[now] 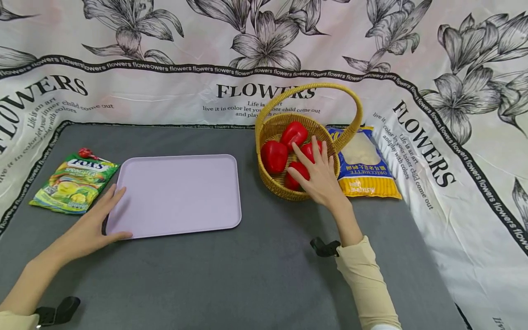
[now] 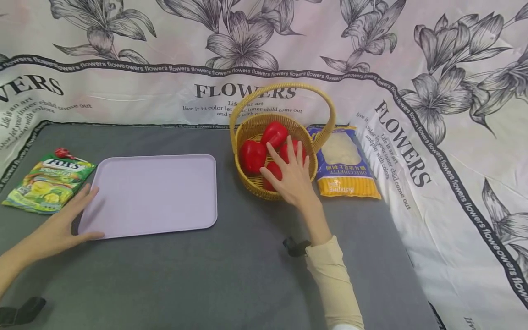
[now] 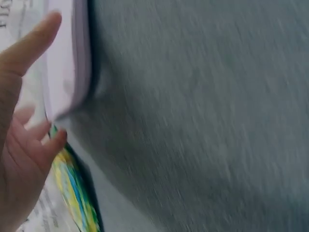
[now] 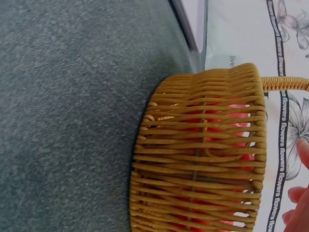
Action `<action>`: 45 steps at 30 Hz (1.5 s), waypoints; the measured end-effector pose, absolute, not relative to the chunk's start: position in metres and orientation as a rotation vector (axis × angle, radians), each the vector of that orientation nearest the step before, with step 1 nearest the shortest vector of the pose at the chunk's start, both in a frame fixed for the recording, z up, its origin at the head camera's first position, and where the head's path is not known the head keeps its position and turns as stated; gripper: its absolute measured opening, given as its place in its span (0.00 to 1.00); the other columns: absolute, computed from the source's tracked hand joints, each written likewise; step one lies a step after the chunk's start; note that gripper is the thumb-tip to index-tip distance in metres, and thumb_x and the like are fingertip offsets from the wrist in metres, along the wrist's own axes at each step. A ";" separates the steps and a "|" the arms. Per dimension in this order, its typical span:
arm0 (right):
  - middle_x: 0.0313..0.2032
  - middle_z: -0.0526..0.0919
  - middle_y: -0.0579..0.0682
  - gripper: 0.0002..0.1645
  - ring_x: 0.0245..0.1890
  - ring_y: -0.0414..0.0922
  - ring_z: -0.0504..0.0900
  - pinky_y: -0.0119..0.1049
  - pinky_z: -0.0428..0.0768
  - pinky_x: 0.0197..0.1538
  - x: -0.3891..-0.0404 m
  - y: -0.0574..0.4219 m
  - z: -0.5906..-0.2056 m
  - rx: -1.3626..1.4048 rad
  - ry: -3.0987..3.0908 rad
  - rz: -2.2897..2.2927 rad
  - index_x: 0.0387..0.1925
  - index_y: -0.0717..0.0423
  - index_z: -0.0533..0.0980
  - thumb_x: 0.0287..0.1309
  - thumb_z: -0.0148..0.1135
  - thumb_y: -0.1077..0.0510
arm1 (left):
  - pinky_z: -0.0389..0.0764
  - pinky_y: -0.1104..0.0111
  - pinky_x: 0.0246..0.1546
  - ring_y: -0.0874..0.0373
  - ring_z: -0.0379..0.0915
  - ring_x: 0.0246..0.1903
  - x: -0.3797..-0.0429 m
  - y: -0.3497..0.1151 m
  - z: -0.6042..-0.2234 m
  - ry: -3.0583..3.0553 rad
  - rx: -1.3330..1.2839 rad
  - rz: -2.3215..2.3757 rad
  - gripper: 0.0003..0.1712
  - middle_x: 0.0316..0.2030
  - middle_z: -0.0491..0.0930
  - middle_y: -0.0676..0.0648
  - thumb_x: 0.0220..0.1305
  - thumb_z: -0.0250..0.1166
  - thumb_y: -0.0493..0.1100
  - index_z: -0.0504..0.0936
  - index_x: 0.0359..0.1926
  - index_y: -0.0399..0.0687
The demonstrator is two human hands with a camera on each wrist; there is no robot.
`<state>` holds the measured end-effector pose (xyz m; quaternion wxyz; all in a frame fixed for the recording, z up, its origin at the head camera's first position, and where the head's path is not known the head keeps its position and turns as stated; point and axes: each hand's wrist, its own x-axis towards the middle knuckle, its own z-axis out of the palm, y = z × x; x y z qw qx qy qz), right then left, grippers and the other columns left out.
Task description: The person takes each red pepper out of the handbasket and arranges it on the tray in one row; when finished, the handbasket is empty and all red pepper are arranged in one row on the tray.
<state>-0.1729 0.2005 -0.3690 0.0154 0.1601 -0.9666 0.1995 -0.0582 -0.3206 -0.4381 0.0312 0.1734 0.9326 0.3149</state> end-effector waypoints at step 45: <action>0.62 0.74 0.52 0.25 0.64 0.49 0.69 0.32 0.72 0.60 -0.208 0.254 -0.380 0.779 -2.665 2.069 0.62 0.66 0.69 0.64 0.58 0.66 | 0.68 0.93 0.35 0.83 0.63 0.45 -0.060 -0.346 -0.438 2.934 0.681 0.865 0.46 0.56 0.68 0.24 0.33 0.81 0.43 0.74 0.52 0.20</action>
